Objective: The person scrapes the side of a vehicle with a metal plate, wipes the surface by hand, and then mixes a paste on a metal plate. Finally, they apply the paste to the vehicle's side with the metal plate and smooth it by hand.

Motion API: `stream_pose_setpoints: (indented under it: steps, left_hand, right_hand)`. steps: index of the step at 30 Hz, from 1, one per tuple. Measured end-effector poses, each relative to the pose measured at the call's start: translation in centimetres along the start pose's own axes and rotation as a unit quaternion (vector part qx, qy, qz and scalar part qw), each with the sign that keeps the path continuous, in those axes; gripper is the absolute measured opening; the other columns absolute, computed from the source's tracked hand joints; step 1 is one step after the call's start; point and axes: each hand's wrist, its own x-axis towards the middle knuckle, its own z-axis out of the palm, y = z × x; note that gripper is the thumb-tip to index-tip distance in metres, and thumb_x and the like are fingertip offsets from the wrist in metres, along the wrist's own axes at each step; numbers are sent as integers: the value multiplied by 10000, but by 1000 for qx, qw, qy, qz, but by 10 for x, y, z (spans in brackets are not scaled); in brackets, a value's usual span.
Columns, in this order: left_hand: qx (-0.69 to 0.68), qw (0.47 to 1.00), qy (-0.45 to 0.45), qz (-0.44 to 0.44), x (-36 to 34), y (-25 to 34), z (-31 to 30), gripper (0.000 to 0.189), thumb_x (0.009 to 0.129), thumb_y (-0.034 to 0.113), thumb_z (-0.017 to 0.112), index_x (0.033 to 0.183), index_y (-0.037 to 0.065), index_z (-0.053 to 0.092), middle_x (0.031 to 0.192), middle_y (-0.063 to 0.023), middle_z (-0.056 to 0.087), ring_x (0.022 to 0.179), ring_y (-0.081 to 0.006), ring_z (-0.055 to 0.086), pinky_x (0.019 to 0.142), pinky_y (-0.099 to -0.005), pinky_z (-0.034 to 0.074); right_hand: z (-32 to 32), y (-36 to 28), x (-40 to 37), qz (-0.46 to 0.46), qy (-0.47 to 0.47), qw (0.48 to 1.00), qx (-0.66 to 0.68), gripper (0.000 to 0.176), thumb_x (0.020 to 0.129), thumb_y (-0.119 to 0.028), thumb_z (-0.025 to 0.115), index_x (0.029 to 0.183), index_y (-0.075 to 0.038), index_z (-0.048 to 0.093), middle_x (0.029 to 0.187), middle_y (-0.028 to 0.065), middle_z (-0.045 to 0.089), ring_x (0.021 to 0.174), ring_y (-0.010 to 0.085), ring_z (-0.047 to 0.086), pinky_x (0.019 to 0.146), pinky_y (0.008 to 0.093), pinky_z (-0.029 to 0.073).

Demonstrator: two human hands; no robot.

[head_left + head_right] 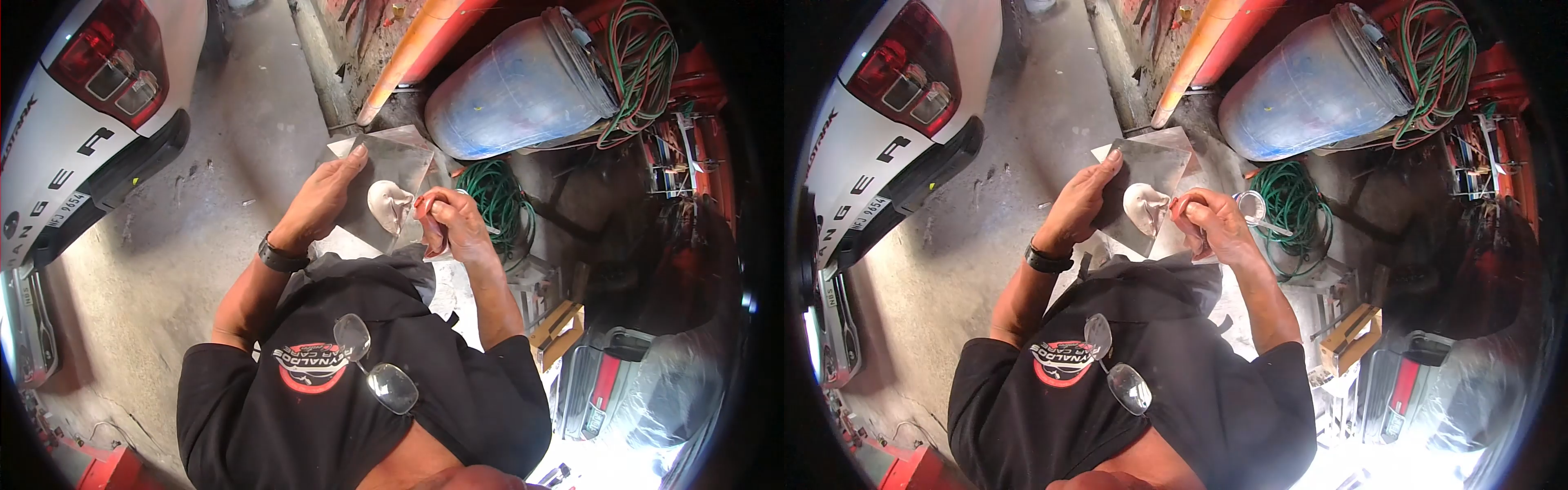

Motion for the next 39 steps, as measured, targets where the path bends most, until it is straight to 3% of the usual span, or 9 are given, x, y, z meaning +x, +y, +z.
stream_pose_setpoints:
  steps: [9, 17, 20, 26, 30, 33, 36, 39]
  left_hand:
    - [27, 999, -20, -1, 3, -8, -6, 535, 1041, 472, 453, 1053, -21, 662, 891, 45, 608, 739, 1, 445, 629, -184, 389]
    - [24, 1000, -14, 7, -1, -1, 0, 568, 1042, 480, 444, 1052, -47, 655, 935, 30, 613, 812, -27, 481, 710, -210, 423]
    - [33, 999, -14, 10, -2, 1, 1, 571, 1043, 483, 438, 1029, -44, 656, 916, 34, 606, 806, -28, 475, 705, -215, 420]
    - [113, 993, -9, 12, 2, -3, -5, 564, 1046, 486, 425, 918, -15, 649, 827, 52, 559, 707, -27, 429, 610, -233, 389]
    - [135, 991, -5, -24, 3, -2, -6, 541, 1043, 480, 436, 937, -3, 655, 831, 34, 602, 677, -30, 482, 590, -230, 414]
    - [-73, 997, -13, -30, 16, -20, -5, 440, 1048, 407, 455, 1115, 8, 630, 1003, -47, 675, 856, -109, 640, 747, -267, 528]
    - [-189, 979, -8, -69, 26, -21, 11, 446, 1049, 396, 450, 1192, 2, 600, 1104, -99, 671, 936, -163, 662, 805, -291, 541]
    - [-148, 985, 11, -91, 48, -41, 10, 464, 1049, 384, 450, 1281, -6, 550, 1207, -79, 640, 1038, -169, 639, 900, -304, 524]
  right_hand:
    - [1, 1, 0, -1, 9, 1000, -3, 236, 923, -209, 498, 940, -16, 632, 584, -14, 488, 418, 61, 462, 356, 219, 390]
    - [2, 1, 3, 8, 18, 1000, -19, 265, 917, -211, 493, 961, 5, 641, 575, -18, 484, 411, 62, 465, 354, 225, 398]
    - [7, -7, 3, 31, 35, 998, -52, 277, 904, -252, 503, 848, -2, 608, 532, 1, 483, 430, 71, 441, 458, 241, 430]
    - [10, -19, 2, 53, 45, 995, -77, 270, 915, -234, 492, 840, -1, 605, 556, 1, 494, 445, 67, 444, 470, 243, 428]
    - [-7, 1, 8, 69, 41, 992, -98, 278, 940, -199, 459, 932, 2, 650, 590, 3, 533, 447, 65, 498, 398, 229, 402]
    - [-35, 13, 5, 116, 53, 974, -185, 297, 959, -252, 473, 867, -12, 623, 582, 37, 557, 488, 97, 546, 435, 242, 436]
    - [-59, 34, -10, 127, 125, 976, -127, 301, 975, -271, 482, 865, -25, 615, 600, 45, 586, 507, 109, 576, 445, 252, 453]
    - [-91, 84, -27, 114, 222, 962, 108, 196, 985, -218, 489, 988, -47, 587, 706, 69, 622, 575, 166, 623, 524, 302, 525]
